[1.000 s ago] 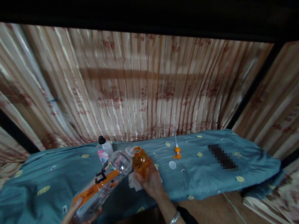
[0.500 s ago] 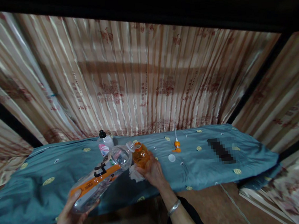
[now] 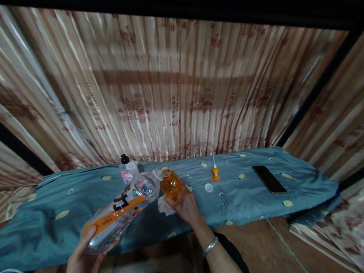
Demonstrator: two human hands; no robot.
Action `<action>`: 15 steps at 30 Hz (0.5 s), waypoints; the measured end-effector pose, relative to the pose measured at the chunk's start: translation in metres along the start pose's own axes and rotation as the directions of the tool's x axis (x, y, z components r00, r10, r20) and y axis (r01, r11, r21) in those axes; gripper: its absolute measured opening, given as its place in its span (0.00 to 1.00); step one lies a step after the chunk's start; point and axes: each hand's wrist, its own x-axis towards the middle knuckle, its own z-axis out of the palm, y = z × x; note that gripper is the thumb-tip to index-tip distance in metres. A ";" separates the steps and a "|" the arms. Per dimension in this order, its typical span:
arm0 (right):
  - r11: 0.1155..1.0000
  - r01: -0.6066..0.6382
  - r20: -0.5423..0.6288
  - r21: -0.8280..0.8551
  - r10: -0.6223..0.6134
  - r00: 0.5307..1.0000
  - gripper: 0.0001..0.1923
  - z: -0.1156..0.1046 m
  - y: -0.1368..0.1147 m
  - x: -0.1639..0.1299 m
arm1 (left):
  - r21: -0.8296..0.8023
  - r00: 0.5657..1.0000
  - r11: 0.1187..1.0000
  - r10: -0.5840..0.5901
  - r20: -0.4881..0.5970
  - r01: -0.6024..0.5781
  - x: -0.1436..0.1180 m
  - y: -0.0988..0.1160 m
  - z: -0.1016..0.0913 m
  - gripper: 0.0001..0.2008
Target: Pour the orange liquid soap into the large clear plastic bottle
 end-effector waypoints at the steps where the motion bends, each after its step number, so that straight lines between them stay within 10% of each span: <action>1: 1.000 0.007 -0.008 0.003 -0.007 1.000 0.33 0.000 0.000 0.000 | -0.010 1.000 1.000 0.001 0.003 -0.001 -0.001 0.000 0.000 0.32; 15: 0.998 -0.035 -0.018 -0.054 0.034 0.999 0.34 -0.001 -0.004 -0.001 | 0.027 1.000 0.999 0.028 -0.002 -0.028 -0.001 -0.001 -0.005 0.42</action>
